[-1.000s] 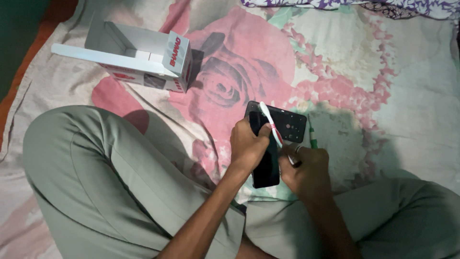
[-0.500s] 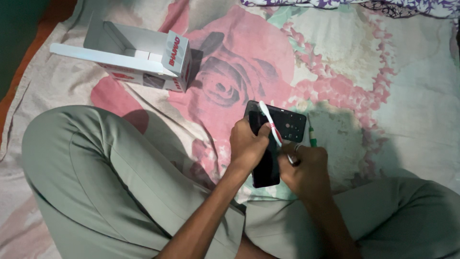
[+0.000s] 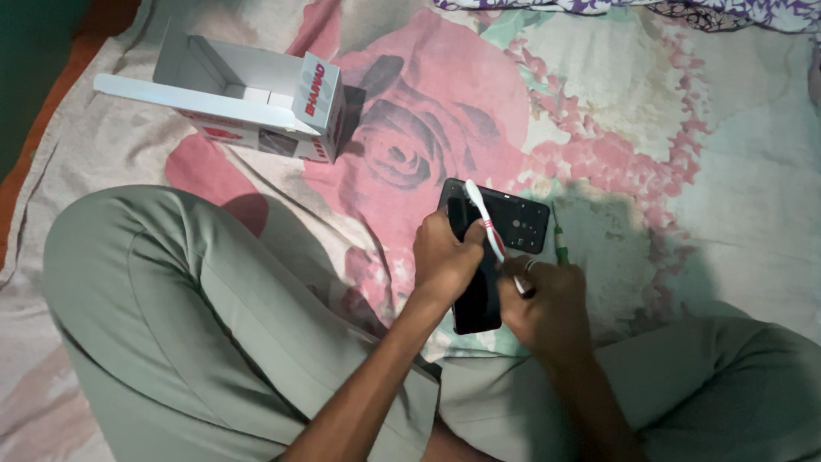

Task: The person disassembles a smartphone, removes the back cover, and uses a screwdriver to detach internal components. They then use a toothbrush to clean the back cover and reassemble the phone.

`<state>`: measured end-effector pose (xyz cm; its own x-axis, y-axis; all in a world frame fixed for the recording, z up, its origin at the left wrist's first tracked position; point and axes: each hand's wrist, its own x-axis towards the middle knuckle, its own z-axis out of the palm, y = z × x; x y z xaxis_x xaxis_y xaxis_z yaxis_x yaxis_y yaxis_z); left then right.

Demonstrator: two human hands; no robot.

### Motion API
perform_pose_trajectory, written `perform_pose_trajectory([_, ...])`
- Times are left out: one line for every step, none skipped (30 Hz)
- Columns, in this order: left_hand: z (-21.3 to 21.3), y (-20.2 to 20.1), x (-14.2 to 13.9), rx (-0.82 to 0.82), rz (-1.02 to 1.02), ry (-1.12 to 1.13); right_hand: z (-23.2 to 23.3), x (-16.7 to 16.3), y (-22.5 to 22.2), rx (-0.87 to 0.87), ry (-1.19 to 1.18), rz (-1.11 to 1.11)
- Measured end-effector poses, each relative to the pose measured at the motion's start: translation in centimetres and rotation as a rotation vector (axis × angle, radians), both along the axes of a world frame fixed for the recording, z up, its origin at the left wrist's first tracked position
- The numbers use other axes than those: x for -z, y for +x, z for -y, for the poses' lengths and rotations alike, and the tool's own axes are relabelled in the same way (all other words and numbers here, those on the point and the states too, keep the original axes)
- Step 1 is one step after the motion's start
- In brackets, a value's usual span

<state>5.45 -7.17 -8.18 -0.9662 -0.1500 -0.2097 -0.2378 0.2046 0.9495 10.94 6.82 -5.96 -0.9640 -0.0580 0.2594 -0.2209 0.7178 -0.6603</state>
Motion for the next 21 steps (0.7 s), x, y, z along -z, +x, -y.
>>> perform_pose_trajectory([-0.02,-0.01,0.02,0.014,-0.014,0.019,0.04,0.02,0.02,0.010,-0.024,0.023])
perform_pose_trajectory([-0.03,-0.03,0.04,0.004,-0.007,0.014,0.06,0.05,0.03,0.021,-0.047,0.047])
perform_pose_trajectory([-0.04,-0.06,0.04,-0.006,0.001,0.008,0.04,0.10,0.05,0.031,-0.070,0.071])
perform_pose_trajectory([-0.06,-0.09,0.02,-0.016,0.008,0.001,0.01,0.14,0.05,0.037,-0.041,0.051])
perform_pose_trajectory([-0.07,-0.08,-0.01,-0.009,-0.003,-0.001,-0.06,0.20,0.03,0.041,-0.013,0.031])
perform_pose_trajectory([-0.08,-0.06,-0.05,-0.004,-0.014,-0.002,-0.12,0.28,0.00,0.044,0.016,0.012])
perform_pose_trajectory([-0.13,-0.01,-0.09,0.001,-0.024,-0.001,-0.24,0.32,0.00,0.013,0.040,-0.009])
perform_pose_trajectory([-0.14,0.04,-0.12,0.002,-0.013,0.008,-0.36,0.38,-0.01,-0.019,0.062,-0.029])
perform_pose_trajectory([-0.08,0.02,-0.15,0.003,-0.006,0.014,-0.42,0.47,-0.05,-0.050,0.082,-0.053])
perform_pose_trajectory([-0.02,-0.02,-0.16,0.004,0.001,0.020,-0.47,0.55,-0.08,-0.033,0.064,-0.052])
perform_pose_trajectory([0.02,0.00,-0.16,-0.002,-0.006,0.016,-0.49,0.63,-0.07,-0.015,0.048,-0.046])
perform_pose_trajectory([0.02,-0.02,-0.16,-0.007,-0.013,0.014,-0.52,0.68,-0.06,0.004,0.035,-0.040])
perform_pose_trajectory([0.00,-0.10,-0.16,-0.010,-0.023,0.012,-0.57,0.71,-0.05,0.011,0.054,-0.045])
perform_pose_trajectory([0.03,-0.19,-0.15,-0.015,-0.023,0.002,-0.56,0.73,-0.04,0.015,0.069,-0.051])
perform_pose_trajectory([0.04,-0.20,-0.14,-0.020,-0.020,-0.007,-0.59,0.72,-0.02,0.018,0.084,-0.054])
perform_pose_trajectory([0.03,-0.24,-0.13,-0.025,-0.018,-0.016,-0.58,0.70,-0.01,0.009,0.094,-0.054])
perform_pose_trajectory([0.02,-0.25,-0.13,-0.019,-0.023,-0.002,-0.60,0.65,0.01,0.003,0.106,-0.056])
perform_pose_trajectory([0.05,-0.24,-0.11,-0.014,-0.027,0.012,-0.59,0.60,-0.01,-0.005,0.118,-0.057])
perform_pose_trajectory([0.08,-0.21,-0.11,-0.010,-0.030,0.025,-0.58,0.54,-0.02,0.006,0.108,-0.040])
perform_pose_trajectory([0.08,-0.17,-0.09,-0.011,-0.042,0.016,-0.57,0.49,-0.04,0.018,0.097,-0.022])
perform_pose_trajectory([0.11,-0.15,-0.08,-0.013,-0.056,0.004,-0.53,0.45,-0.05,0.028,0.085,-0.006])
